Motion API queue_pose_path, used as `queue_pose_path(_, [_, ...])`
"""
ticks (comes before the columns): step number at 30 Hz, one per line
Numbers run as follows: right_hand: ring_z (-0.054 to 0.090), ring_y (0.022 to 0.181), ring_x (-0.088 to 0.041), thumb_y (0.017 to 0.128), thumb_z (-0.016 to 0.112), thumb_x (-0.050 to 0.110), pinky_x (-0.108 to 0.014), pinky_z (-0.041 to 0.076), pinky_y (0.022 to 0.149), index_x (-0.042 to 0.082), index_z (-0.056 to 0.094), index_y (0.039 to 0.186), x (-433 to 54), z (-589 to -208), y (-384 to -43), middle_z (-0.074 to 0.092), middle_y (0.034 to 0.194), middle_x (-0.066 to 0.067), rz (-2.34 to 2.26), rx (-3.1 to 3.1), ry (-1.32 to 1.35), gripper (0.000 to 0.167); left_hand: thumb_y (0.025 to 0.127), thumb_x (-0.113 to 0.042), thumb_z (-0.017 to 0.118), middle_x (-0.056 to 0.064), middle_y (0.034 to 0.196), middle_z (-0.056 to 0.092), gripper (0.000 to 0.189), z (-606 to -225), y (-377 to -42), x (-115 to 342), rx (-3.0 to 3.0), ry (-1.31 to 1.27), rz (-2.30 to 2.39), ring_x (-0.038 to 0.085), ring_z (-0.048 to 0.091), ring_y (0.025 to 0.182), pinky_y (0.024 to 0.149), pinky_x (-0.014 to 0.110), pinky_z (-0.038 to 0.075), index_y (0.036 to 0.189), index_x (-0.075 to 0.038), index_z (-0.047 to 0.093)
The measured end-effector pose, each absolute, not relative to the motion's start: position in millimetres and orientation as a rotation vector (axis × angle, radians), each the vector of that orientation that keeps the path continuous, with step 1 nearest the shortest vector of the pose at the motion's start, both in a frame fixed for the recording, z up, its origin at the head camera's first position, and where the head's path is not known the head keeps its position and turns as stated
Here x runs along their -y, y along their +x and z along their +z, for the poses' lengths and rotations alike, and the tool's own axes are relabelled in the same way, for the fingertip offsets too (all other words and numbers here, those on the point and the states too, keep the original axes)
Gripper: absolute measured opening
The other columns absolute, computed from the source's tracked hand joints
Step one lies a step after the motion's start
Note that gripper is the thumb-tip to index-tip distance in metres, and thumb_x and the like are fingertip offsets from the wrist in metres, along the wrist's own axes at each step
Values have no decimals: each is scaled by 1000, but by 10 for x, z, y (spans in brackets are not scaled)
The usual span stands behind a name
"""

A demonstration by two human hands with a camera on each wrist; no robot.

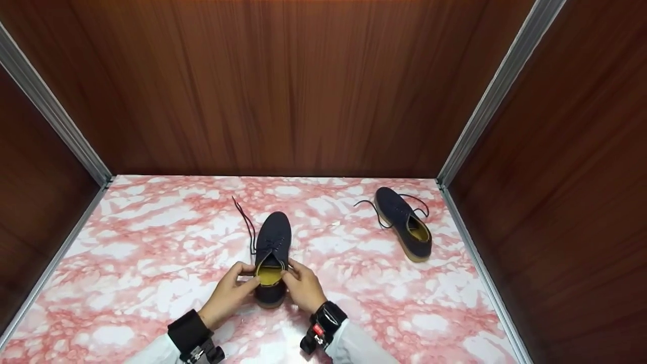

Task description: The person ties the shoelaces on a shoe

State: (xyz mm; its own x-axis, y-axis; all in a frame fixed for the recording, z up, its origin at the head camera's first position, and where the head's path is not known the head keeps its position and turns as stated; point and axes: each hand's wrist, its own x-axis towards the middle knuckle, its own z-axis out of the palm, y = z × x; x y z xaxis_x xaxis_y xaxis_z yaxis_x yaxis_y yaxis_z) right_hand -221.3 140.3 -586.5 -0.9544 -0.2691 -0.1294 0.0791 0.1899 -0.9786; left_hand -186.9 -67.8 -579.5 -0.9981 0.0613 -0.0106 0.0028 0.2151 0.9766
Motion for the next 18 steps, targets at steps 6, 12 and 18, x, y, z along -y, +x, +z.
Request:
queue_pose_path(6, [76,107,-32,107,55,20,-37,64,86,-2,47,153,-1422,-5854,-2183,68,132,-29,-1792,-2246,-237,52,100,-19,68,27,128,59,35,-5791,-1857,683,-2323,69,1992,26,71,90,74,41,62,125,2,56])
queue_pose_path(12, [76,107,-32,106,56,19,-46,65,85,-3,43,156,-1444,-5866,-2111,69,130,-29,-1852,-2143,-190,56,100,-18,68,25,127,59,33,-5814,-1800,658,-2337,85,1977,25,70,91,75,38,61,123,2,56])
queue_pose_path(18, [76,105,-28,106,55,19,-45,65,84,-2,44,155,-1464,-5848,-2045,69,130,-29,-1833,-2128,-206,54,98,-21,70,23,127,59,33,-5802,-1746,672,-2358,68,1927,23,69,88,75,35,60,120,0,56])
